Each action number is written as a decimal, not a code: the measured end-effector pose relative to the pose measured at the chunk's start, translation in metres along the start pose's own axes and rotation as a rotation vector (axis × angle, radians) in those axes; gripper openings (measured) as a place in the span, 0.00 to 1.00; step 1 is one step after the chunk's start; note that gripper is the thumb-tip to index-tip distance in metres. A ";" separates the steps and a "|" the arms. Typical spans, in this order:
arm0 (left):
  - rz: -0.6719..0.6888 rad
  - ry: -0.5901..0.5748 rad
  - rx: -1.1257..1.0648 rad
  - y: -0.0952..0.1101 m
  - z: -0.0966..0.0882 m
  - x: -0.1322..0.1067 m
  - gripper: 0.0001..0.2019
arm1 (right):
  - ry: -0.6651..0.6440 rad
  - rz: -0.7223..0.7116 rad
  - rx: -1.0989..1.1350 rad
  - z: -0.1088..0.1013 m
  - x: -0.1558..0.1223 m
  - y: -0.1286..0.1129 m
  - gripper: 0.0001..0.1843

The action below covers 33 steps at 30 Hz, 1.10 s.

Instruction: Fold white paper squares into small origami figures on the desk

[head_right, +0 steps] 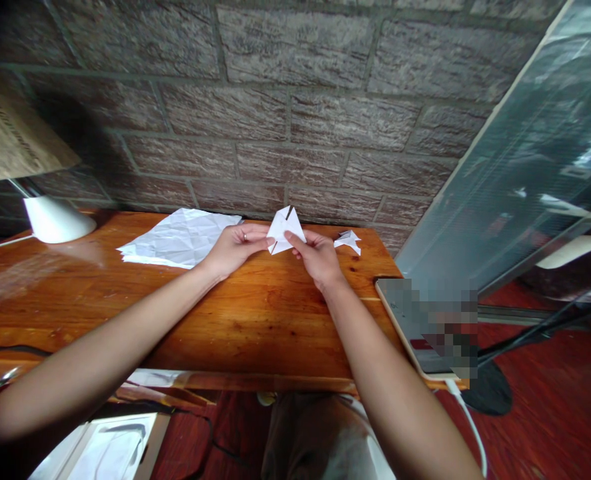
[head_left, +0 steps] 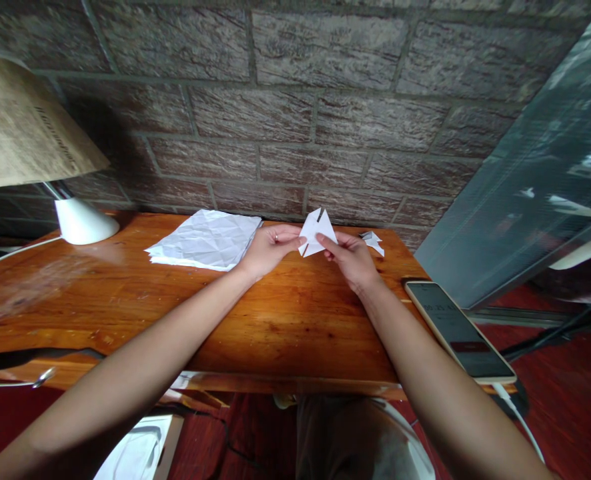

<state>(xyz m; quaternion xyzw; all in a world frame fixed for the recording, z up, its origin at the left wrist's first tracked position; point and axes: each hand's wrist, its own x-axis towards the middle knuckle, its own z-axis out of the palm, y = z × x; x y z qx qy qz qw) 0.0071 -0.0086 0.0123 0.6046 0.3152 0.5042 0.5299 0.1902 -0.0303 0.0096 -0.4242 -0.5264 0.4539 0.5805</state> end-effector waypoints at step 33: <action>-0.080 -0.059 -0.216 -0.001 0.000 0.002 0.22 | -0.036 0.049 0.181 0.001 0.000 0.000 0.16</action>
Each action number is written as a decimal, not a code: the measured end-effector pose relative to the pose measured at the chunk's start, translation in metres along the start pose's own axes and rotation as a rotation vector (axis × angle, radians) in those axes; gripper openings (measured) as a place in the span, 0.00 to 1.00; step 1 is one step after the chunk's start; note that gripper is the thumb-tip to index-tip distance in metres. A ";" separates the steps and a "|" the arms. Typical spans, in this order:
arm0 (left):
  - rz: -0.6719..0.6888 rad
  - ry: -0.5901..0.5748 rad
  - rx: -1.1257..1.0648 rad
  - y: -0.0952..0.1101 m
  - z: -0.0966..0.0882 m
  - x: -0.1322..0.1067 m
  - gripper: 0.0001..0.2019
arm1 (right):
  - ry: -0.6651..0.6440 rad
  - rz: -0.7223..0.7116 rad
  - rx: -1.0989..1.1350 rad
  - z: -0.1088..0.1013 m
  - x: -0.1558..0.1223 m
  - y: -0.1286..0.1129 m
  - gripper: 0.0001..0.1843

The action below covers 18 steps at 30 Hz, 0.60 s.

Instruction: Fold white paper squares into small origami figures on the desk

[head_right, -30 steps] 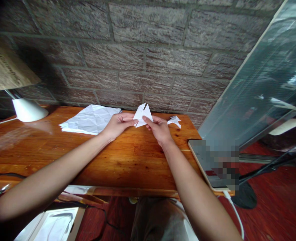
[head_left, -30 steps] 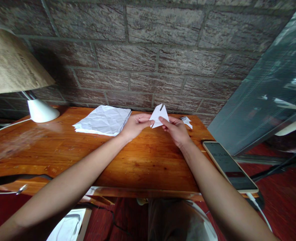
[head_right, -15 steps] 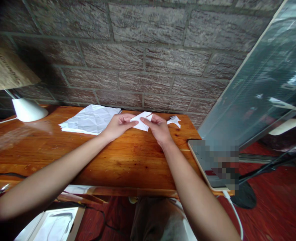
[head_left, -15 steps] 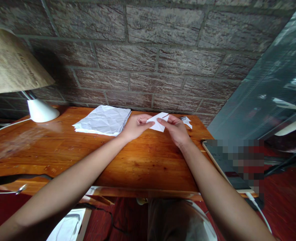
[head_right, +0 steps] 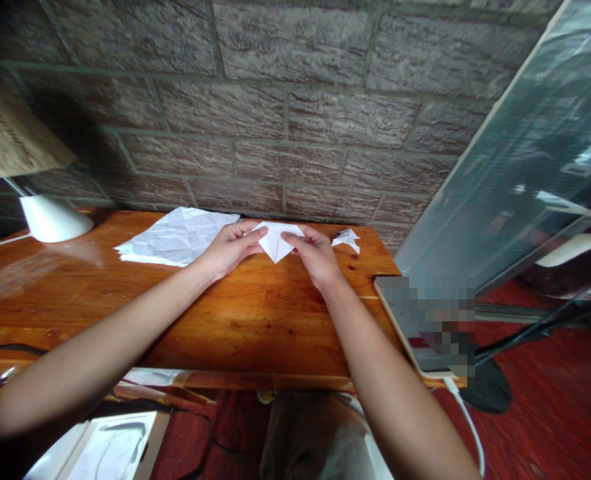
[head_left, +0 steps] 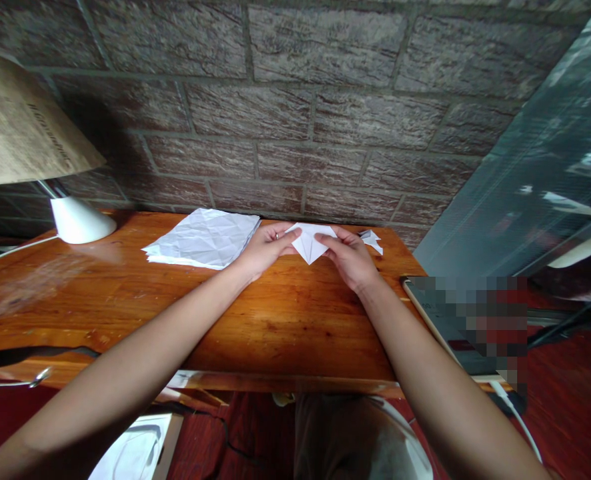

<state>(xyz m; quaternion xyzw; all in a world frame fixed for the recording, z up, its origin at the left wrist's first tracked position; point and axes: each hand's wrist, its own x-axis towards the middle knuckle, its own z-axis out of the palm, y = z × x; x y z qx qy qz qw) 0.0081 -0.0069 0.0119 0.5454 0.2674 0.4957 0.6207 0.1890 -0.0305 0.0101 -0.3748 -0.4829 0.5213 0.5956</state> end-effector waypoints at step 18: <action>0.029 0.045 0.012 0.003 0.000 -0.001 0.21 | -0.091 -0.173 -0.210 -0.004 0.003 0.007 0.20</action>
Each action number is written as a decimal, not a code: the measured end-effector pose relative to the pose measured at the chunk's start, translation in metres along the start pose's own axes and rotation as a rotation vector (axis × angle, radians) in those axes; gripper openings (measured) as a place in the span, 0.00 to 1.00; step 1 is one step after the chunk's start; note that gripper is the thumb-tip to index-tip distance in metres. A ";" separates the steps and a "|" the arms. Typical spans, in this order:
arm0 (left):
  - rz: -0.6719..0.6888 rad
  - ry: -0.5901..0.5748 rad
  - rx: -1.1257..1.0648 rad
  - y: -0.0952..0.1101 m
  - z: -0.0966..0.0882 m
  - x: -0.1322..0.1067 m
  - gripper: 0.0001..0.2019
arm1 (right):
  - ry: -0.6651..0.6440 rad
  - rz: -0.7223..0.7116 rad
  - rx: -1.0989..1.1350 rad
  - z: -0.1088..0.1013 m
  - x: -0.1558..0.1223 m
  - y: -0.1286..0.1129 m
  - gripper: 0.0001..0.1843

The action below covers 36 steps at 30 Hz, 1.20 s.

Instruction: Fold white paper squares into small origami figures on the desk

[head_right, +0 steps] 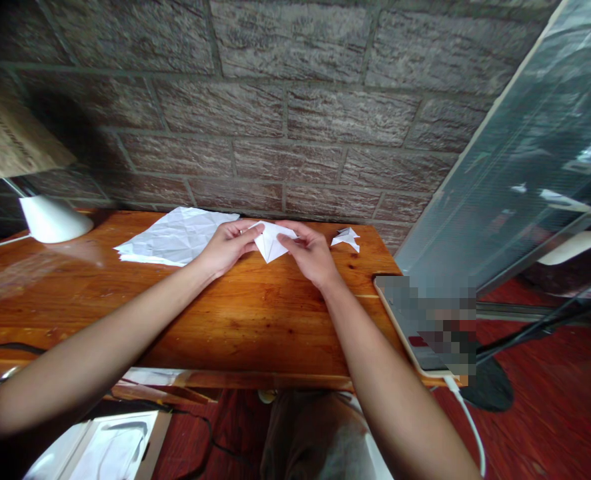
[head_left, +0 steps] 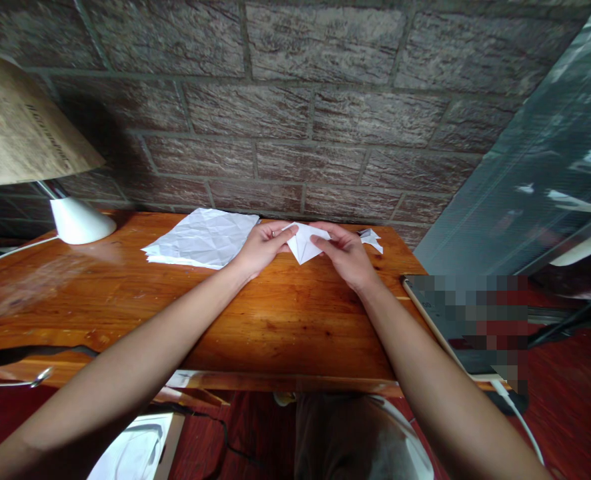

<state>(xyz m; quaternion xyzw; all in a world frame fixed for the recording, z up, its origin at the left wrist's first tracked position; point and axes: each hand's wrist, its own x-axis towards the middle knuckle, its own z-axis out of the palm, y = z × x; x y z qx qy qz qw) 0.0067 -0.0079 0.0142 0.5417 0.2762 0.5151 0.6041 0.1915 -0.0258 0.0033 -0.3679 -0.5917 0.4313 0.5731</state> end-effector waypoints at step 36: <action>-0.095 0.213 0.142 0.002 -0.003 0.005 0.29 | 0.117 -0.234 -0.250 -0.002 -0.002 -0.007 0.12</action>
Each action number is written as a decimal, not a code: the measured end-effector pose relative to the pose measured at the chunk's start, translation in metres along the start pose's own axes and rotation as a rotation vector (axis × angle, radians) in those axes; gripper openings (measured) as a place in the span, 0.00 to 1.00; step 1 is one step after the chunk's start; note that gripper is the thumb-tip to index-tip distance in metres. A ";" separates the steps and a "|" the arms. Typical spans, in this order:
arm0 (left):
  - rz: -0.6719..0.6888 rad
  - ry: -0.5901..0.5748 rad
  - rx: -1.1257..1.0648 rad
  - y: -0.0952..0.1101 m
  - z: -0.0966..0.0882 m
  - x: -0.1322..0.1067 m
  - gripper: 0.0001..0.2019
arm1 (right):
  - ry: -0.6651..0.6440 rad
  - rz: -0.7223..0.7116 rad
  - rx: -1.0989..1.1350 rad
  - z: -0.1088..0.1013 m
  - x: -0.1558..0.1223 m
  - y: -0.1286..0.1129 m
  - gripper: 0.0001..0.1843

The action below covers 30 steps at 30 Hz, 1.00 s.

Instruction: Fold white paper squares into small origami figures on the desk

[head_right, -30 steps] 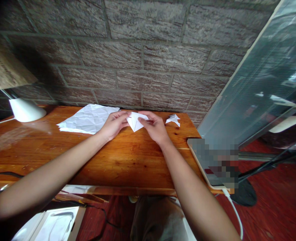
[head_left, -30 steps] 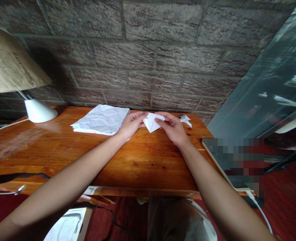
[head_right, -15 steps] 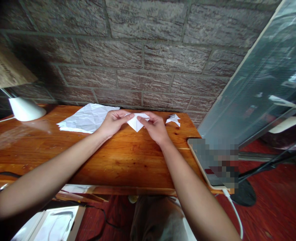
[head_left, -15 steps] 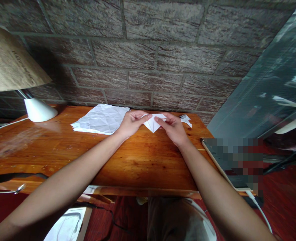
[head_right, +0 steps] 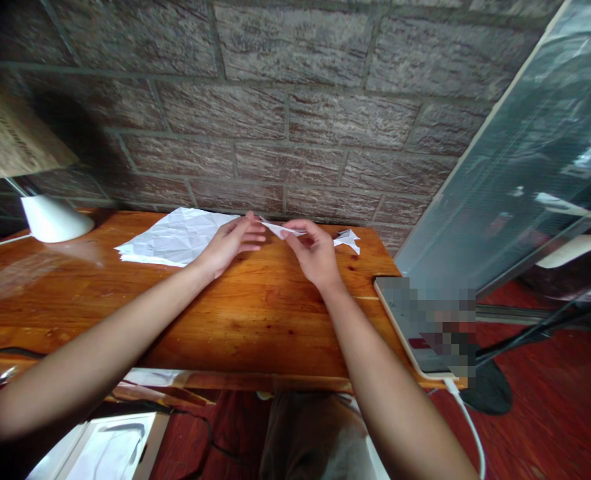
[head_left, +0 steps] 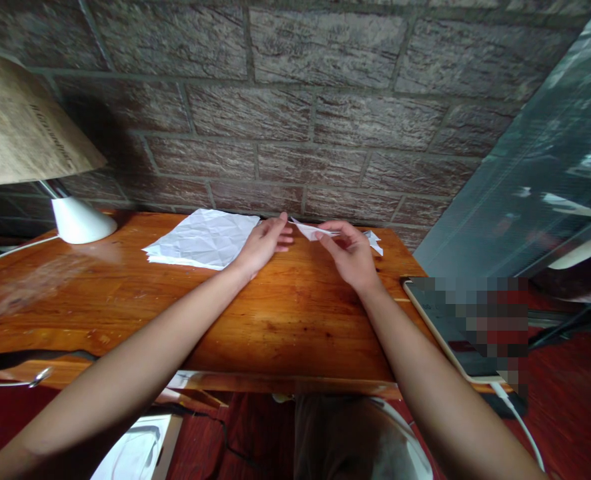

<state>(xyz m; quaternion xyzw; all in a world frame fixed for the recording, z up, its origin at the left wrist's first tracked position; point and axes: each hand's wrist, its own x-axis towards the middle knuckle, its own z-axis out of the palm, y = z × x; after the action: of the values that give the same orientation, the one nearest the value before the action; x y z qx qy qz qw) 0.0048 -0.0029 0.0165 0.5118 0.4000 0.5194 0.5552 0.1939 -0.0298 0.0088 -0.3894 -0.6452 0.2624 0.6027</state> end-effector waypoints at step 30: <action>-0.048 -0.123 -0.244 0.000 0.004 -0.007 0.16 | -0.066 0.178 0.124 0.007 -0.004 -0.004 0.20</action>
<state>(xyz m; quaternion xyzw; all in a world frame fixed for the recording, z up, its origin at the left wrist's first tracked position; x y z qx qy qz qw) 0.0077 -0.0100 0.0166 0.4617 0.3113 0.5186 0.6488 0.1864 -0.0343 0.0091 -0.3982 -0.6101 0.3672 0.5783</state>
